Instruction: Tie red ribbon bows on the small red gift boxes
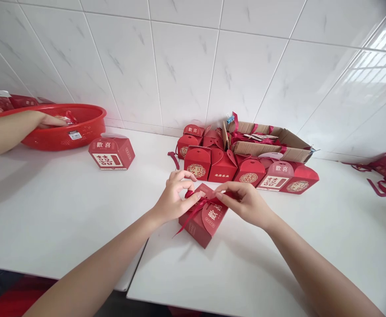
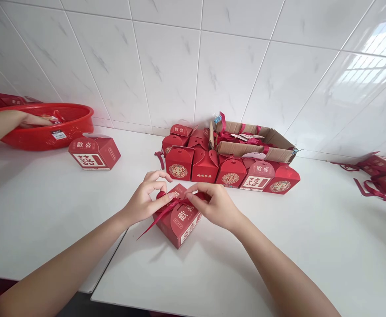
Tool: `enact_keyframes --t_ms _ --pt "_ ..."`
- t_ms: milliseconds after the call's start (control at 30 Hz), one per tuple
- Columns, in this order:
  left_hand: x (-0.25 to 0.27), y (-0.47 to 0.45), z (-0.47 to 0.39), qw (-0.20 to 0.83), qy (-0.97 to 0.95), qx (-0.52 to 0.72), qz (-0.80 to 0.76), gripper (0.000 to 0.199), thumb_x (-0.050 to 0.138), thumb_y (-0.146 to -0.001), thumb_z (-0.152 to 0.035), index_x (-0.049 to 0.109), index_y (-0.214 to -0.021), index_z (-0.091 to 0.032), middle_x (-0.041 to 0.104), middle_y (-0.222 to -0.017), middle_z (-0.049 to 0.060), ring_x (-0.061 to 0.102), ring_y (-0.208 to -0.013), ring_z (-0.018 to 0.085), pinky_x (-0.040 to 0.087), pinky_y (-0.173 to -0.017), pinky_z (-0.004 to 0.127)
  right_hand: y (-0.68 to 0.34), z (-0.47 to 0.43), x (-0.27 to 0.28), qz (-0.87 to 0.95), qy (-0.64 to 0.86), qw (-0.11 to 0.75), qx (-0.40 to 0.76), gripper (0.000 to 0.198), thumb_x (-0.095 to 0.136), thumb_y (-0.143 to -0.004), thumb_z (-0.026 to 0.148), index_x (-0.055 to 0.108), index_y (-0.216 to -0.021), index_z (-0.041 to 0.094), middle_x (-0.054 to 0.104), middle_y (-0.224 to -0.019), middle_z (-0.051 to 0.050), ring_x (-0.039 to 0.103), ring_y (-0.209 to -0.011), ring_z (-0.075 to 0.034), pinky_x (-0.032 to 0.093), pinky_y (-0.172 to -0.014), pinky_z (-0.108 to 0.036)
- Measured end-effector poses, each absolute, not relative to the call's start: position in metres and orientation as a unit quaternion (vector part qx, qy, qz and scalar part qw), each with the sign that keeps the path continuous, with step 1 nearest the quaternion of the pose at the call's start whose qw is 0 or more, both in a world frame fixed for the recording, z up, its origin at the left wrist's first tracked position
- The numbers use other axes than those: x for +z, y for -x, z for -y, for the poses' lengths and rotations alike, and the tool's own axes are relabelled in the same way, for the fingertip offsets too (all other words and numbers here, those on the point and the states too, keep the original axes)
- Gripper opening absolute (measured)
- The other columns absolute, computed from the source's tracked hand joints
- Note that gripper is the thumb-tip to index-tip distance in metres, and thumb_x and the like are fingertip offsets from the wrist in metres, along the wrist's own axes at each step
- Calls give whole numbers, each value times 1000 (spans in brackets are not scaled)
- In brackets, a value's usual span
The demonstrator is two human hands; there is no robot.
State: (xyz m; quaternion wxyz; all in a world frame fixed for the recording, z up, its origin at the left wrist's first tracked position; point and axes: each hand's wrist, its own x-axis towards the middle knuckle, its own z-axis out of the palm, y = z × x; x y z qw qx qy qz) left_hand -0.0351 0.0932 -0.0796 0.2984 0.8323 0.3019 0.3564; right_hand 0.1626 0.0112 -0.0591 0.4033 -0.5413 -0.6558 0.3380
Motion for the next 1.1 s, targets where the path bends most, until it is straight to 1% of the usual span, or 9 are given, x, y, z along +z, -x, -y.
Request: enact_keyframes --t_ms 67,200,300,367,500,633,800,900,1100 --pt "-79 35 -94 324 -820 362 -301 27 58 -79 -31 43 -60 -19 57 -103 6 46 -110 25 34 -98 45 -166 -13 -58 629 518 445 373 19 57 -87 34 65 -96 19 60 -69 0 46 -56 -9 36 -51 -23" --pt "-77 34 -93 364 -800 365 -308 8 57 -76 -25 51 -75 -20 57 -104 5 49 -109 24 34 -98 42 -169 -12 -53 602 459 485 438 19 55 -89 32 61 -103 20 62 -84 -1 51 -64 -9 42 -58 -22" --pt "-76 33 -92 394 -786 364 -308 21 54 -74 -20 55 -94 -22 57 -105 5 51 -107 23 36 -96 39 -167 -12 -53 615 462 481 422 21 52 -91 33 60 -104 20 63 -84 -2 52 -64 -9 43 -59 -23" --pt "-75 33 -91 407 -783 360 -302 21 52 -75 -21 58 -95 -22 58 -106 5 50 -109 23 35 -97 39 -166 -12 -54 634 484 476 370 22 50 -91 34 60 -105 20 62 -88 -3 53 -65 -10 45 -61 -25" --pt "-73 35 -92 424 -770 356 -317 20 49 -77 -27 62 -91 -22 58 -109 5 47 -114 25 34 -97 39 -174 -16 -55 654 559 482 167 26 49 -91 35 58 -112 22 55 -113 -9 56 -74 -13 48 -69 -30" --pt "-74 35 -95 472 -718 381 -341 22 44 -75 -25 60 -91 -21 58 -106 5 50 -107 24 37 -91 36 -188 -14 -47 675 593 408 161 37 49 -90 46 53 -120 25 55 -118 -9 58 -96 -20 51 -80 -36" --pt "-81 31 -100 567 -620 406 -359 18 45 -70 -21 50 -87 -20 49 -77 -1 50 -71 14 40 -65 27 -174 -2 -46 736 564 310 210 82 69 -71 55 30 -140 31 42 -139 -9 47 -122 -25 48 -93 -39" --pt "-84 29 -99 611 -591 396 -346 20 46 -70 -22 46 -90 -20 49 -72 -3 48 -62 12 38 -61 25 -154 3 -51 753 560 268 219 94 75 -65 53 27 -142 30 41 -138 -10 50 -118 -25 49 -93 -39" --pt "-87 27 -99 627 -591 387 -327 22 45 -70 -21 43 -92 -20 55 -73 -2 55 -64 14 41 -65 29 -156 11 -39 748 612 178 185 86 70 -68 32 29 -144 27 47 -132 -11 60 -99 -23 52 -75 -34"
